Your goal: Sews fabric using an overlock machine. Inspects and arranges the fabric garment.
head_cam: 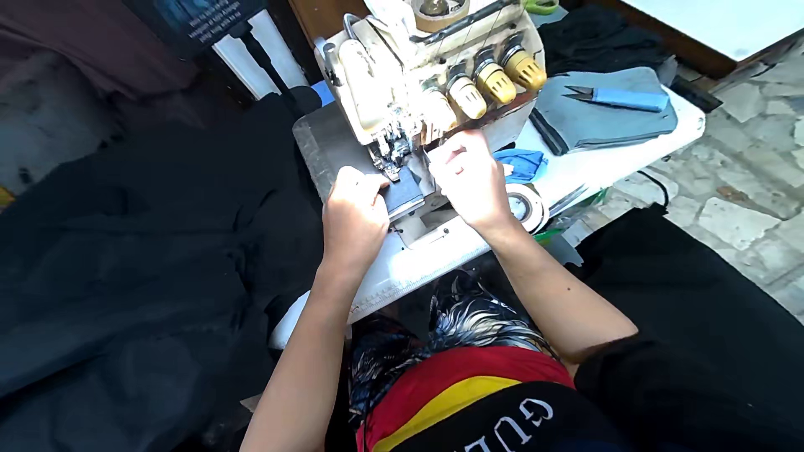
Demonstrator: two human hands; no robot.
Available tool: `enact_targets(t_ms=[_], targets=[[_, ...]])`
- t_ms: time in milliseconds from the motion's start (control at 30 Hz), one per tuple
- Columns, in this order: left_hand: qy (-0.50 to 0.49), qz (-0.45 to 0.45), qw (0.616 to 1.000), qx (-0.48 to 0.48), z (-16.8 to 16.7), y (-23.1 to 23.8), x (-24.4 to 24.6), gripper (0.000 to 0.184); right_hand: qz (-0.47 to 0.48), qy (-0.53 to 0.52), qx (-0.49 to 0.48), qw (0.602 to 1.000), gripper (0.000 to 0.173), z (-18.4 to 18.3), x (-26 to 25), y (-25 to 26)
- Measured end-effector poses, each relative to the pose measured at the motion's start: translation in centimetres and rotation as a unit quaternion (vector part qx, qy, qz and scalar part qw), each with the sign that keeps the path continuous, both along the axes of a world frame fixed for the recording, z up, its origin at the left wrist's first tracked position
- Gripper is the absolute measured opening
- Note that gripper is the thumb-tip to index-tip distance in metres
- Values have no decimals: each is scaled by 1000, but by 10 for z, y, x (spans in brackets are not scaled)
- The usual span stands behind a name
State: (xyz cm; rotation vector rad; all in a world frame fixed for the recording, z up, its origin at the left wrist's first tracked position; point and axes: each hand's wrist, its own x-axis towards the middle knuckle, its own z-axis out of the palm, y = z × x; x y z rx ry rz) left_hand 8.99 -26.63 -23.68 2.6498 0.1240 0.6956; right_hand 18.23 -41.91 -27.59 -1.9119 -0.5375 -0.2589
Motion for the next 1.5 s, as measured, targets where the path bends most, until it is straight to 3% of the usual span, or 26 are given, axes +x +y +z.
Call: enact_targets(t_ms=[167, 267, 333, 400, 467, 533, 600, 667, 733, 833, 900, 1033, 1100, 1233, 1333, 1400, 1500], targets=[[-28, 63, 990, -122, 16, 40, -20, 32, -11, 7, 15, 1000, 25, -3, -6, -22], [-149, 99, 963, -203, 30, 76, -62, 29, 19, 15, 66, 997, 18, -3, -19, -36], [-226, 39, 948, -219, 55, 79, -103, 26, 93, 16, 111, 989, 17, 7, -36, -43], [-229, -66, 952, -191, 77, 61, -135, 23, 218, 29, 140, 965, 24, 22, -60, -45], [-121, -134, 976, -124, 89, 21, -149, 21, 350, 43, 149, 924, 46, 37, -82, -43], [-45, -226, 968, -104, 85, -19, -140, 21, 464, 64, 167, 868, 60, 46, -97, -42], [-24, -287, 952, -106, 71, -42, -128, 21, 536, 118, 206, 810, 56, 46, -107, -43], [-37, -302, 945, -117, 57, -53, -120, 20, 543, 182, 199, 795, 28, 42, -111, -54], [-51, -300, 940, -155, 42, -62, -114, 22, 511, 187, 188, 818, 10, 30, -111, -67], [-70, -303, 928, -206, 20, -75, -101, 22, 456, 126, 162, 866, 26, 17, -106, -88], [-70, -318, 919, -224, 13, -83, -92, 20, 445, 159, 169, 865, 35, 15, -101, -98], [-66, -314, 919, -228, 6, -93, -73, 23, 448, 215, 211, 842, 12, 4, -88, -109], [-60, -290, 928, -225, 0, -92, -65, 25, 426, 216, 195, 857, 11, 2, -77, -117], [-27, -208, 957, -199, -28, -63, -60, 35, 182, 218, 147, 948, 22, 12, -34, -156], [-18, -83, 992, -98, -63, -32, -70, 37, -24, 238, 135, 962, 18, 29, 26, -196], [-13, -18, 999, -24, -90, -15, -80, 41, -133, 183, 76, 971, 14, 44, 75, -220], [-53, 32, 995, 72, -133, -2, -89, 47, -228, 93, -2, 969, 26, 74, 142, -242]])
